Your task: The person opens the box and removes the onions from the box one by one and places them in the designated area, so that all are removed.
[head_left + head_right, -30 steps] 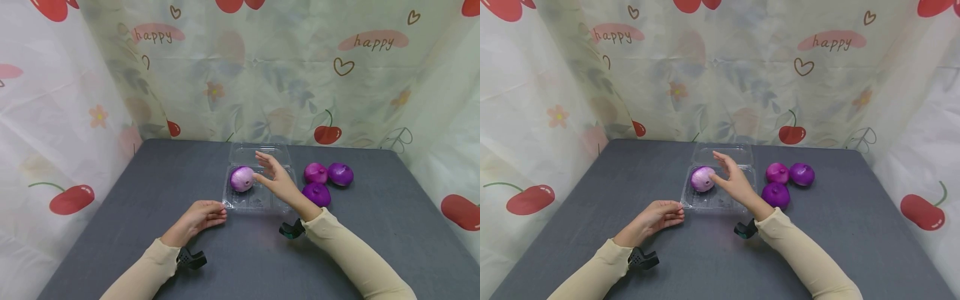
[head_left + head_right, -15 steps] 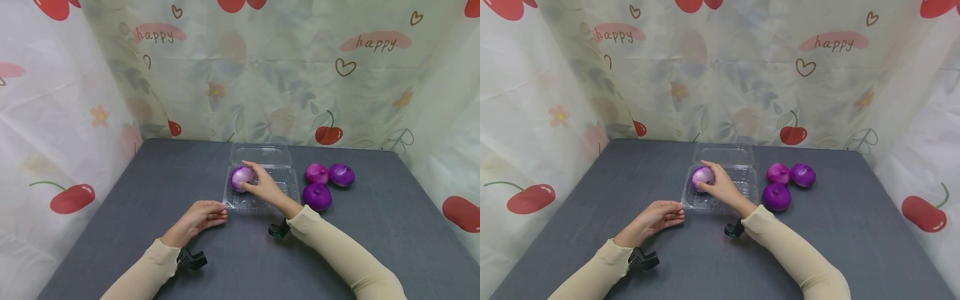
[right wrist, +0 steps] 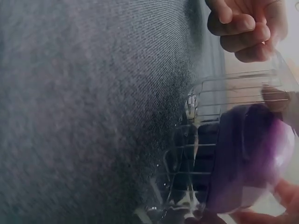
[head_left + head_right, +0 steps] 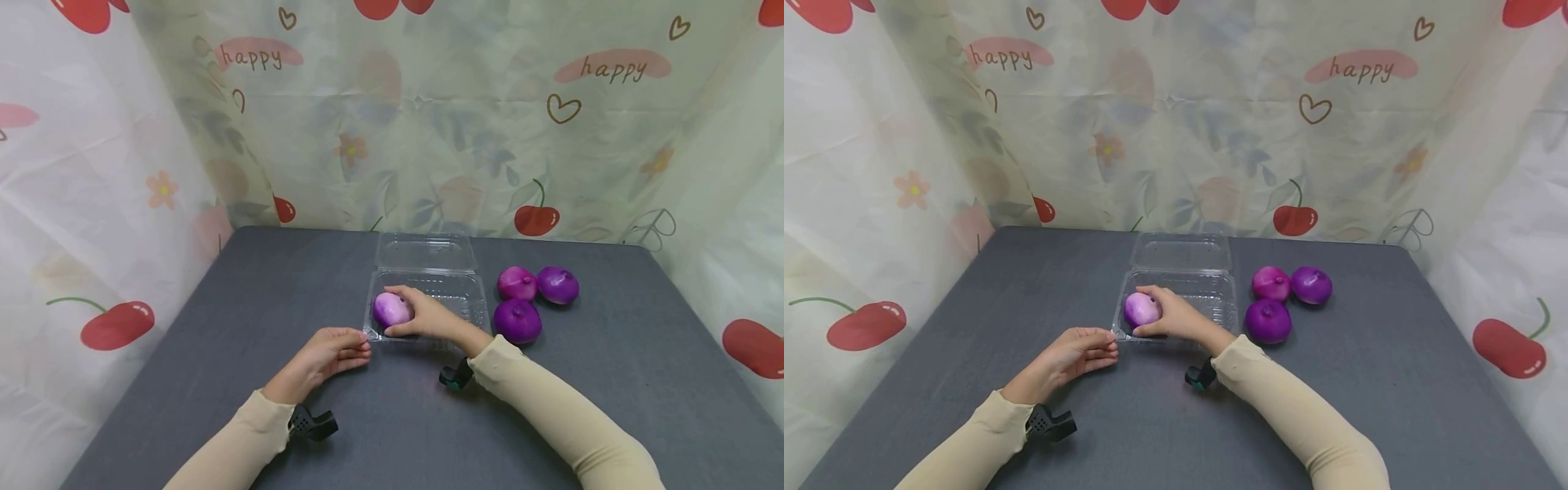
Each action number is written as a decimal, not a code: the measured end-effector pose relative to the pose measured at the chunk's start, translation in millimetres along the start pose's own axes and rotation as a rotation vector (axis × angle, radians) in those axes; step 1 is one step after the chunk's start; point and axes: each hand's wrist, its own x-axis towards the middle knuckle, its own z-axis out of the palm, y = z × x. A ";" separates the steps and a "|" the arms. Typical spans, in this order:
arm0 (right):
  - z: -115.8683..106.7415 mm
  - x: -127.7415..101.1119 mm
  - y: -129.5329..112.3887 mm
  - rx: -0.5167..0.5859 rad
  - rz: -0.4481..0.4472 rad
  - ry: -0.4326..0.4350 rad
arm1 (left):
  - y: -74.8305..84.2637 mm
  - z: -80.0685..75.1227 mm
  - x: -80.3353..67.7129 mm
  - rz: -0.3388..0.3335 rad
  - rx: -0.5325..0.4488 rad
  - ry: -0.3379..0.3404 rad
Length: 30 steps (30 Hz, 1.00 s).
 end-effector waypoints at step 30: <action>-52.0 -43.5 -12.2 0.260 0.023 0.253 | -0.3 0.9 0.2 0.006 0.000 0.014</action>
